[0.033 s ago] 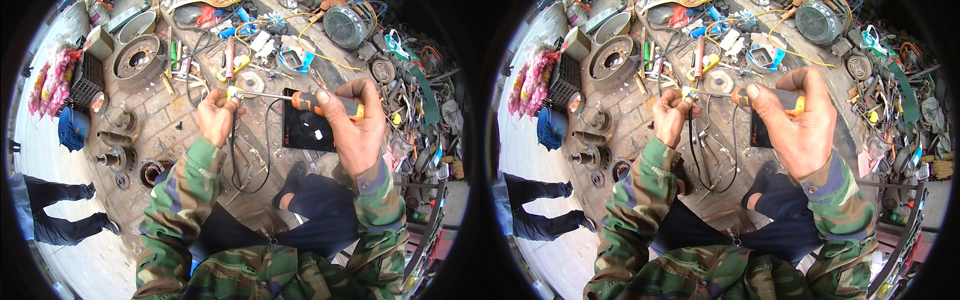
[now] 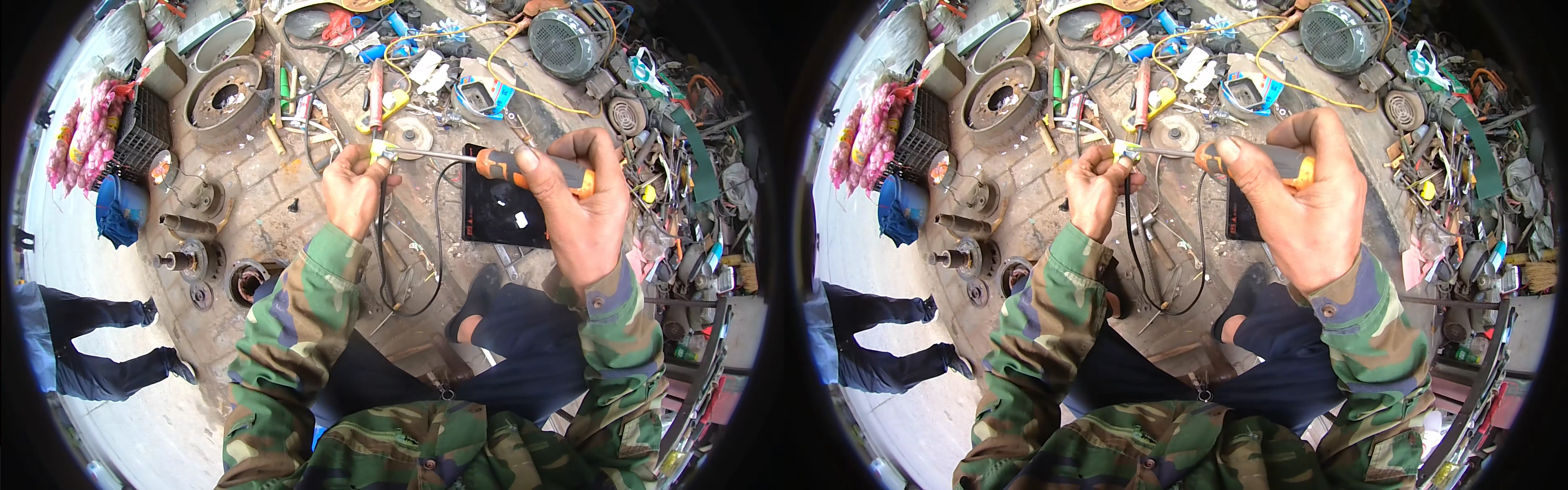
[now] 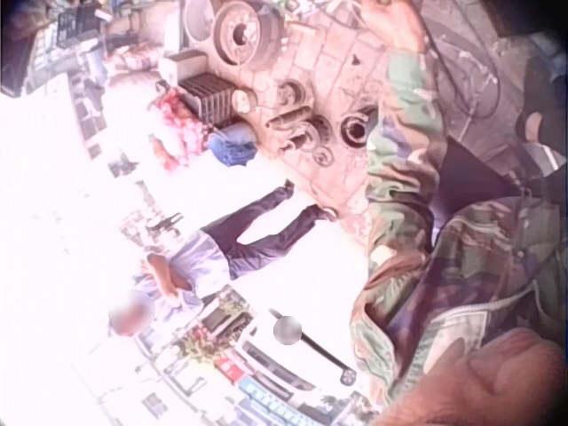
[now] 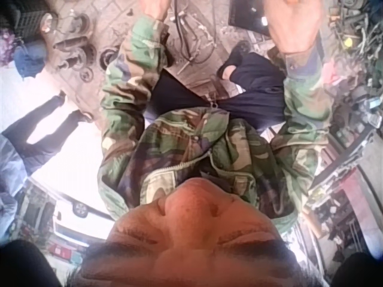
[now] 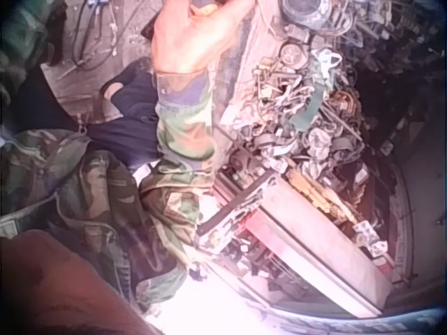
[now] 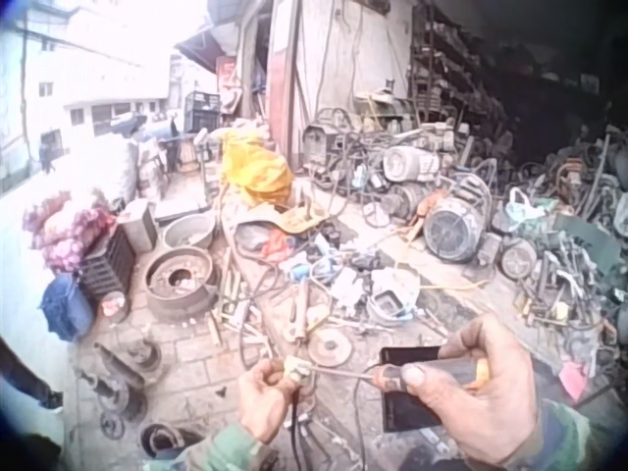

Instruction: The person sits on the floor and uses a screwdriver to open a small white plastic component, then manipulates wires and a blue connector attached to it. The person repeatedly pries and adjusts the component while handling the wires.

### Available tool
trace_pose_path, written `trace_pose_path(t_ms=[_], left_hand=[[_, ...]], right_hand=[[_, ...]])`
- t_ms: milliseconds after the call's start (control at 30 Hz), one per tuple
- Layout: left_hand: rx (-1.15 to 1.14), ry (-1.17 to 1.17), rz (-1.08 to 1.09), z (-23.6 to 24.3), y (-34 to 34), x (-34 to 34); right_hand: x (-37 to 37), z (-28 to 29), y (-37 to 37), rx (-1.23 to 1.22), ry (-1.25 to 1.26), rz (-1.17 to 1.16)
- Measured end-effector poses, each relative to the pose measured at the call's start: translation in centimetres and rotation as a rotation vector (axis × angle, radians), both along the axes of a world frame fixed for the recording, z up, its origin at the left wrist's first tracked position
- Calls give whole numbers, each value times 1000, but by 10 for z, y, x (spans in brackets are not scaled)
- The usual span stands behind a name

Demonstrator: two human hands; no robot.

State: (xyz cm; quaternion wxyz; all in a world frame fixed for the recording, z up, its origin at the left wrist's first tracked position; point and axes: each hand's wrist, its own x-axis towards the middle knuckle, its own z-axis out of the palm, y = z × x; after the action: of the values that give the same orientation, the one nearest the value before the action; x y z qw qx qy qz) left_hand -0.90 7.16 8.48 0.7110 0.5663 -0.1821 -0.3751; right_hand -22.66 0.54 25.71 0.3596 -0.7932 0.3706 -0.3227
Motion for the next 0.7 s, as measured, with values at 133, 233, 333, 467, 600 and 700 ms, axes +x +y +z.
trace_pose_path(t_ms=[133,233,333,467,600,700], left_hand=[[-32,-12,50,2,-1,16],[-37,-46,23,3,1,24],[-68,-159,-3,4,3,28],[-73,-263,-45,5,3,28],[-32,-238,-79,5,5,21],[-51,-286,-61,6,8,23]], right_hand=[[-8,2,1,190,-48,183],[-15,1,4,160,77,282],[-20,-4,7,-84,306,332],[-22,-16,14,-275,341,360],[-20,-27,22,-157,216,295],[-18,-29,23,124,149,205]])
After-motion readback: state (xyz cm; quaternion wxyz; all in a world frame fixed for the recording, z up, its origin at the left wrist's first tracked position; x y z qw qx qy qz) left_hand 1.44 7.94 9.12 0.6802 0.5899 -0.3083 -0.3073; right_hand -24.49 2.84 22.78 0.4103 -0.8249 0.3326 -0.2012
